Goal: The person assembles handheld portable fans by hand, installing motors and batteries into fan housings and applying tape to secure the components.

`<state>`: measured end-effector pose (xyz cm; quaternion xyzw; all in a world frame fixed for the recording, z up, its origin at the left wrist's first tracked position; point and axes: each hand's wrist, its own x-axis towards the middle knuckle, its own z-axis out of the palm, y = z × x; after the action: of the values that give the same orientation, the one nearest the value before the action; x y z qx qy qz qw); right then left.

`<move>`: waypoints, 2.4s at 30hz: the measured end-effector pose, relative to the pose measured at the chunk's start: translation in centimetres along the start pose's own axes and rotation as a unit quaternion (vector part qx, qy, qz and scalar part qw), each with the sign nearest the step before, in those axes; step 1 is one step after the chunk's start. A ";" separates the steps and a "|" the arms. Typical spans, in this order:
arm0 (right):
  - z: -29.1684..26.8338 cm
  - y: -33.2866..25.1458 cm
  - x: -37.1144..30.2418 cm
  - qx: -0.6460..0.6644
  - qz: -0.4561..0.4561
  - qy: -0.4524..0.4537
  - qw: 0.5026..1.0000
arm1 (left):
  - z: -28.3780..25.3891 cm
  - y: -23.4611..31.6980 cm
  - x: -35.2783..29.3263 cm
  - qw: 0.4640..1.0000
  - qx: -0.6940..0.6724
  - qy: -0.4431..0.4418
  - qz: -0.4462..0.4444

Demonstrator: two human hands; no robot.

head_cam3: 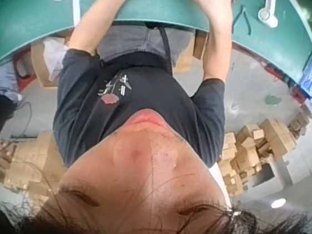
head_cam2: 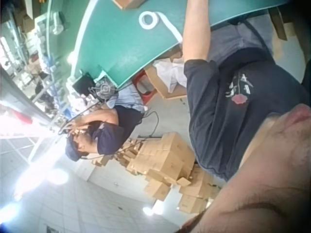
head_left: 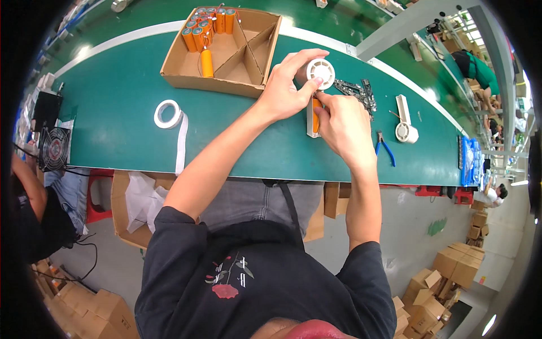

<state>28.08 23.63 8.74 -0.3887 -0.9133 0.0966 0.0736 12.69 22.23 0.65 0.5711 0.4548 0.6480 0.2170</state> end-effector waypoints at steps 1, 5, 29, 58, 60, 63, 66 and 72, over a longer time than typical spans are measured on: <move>0.0 -0.1 0.2 0.001 0.000 0.001 1.000 | 0.1 -0.1 0.1 1.000 -0.008 0.007 0.000; -0.4 0.3 1.0 -0.015 -0.007 -0.014 1.000 | 0.1 0.3 0.5 1.000 0.014 -0.001 0.011; 5.6 2.1 -3.6 0.503 0.083 0.069 0.857 | 1.2 2.7 -0.4 0.983 0.094 0.040 0.151; 9.5 1.5 -6.8 0.603 0.080 0.191 0.770 | 2.6 4.2 -2.3 0.975 0.148 -0.068 0.150; 9.0 1.8 -7.0 0.613 0.079 0.203 0.759 | 3.3 3.4 -2.7 0.987 0.083 -0.045 0.127; 9.1 2.6 -6.7 0.644 0.091 0.216 0.728 | 3.5 3.1 -2.3 0.995 -0.006 -0.100 -0.012; 8.3 1.9 -5.6 0.680 0.095 0.198 0.700 | 3.0 2.9 -2.1 0.983 -0.058 -0.139 -0.101; 9.0 2.5 -5.4 0.651 0.048 0.220 0.725 | 3.6 2.1 -1.8 0.967 -0.165 -0.093 -0.168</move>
<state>31.63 20.37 -0.88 -0.2989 -0.5646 0.5822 0.5029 17.03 20.97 1.19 0.5007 0.4092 0.6120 0.4552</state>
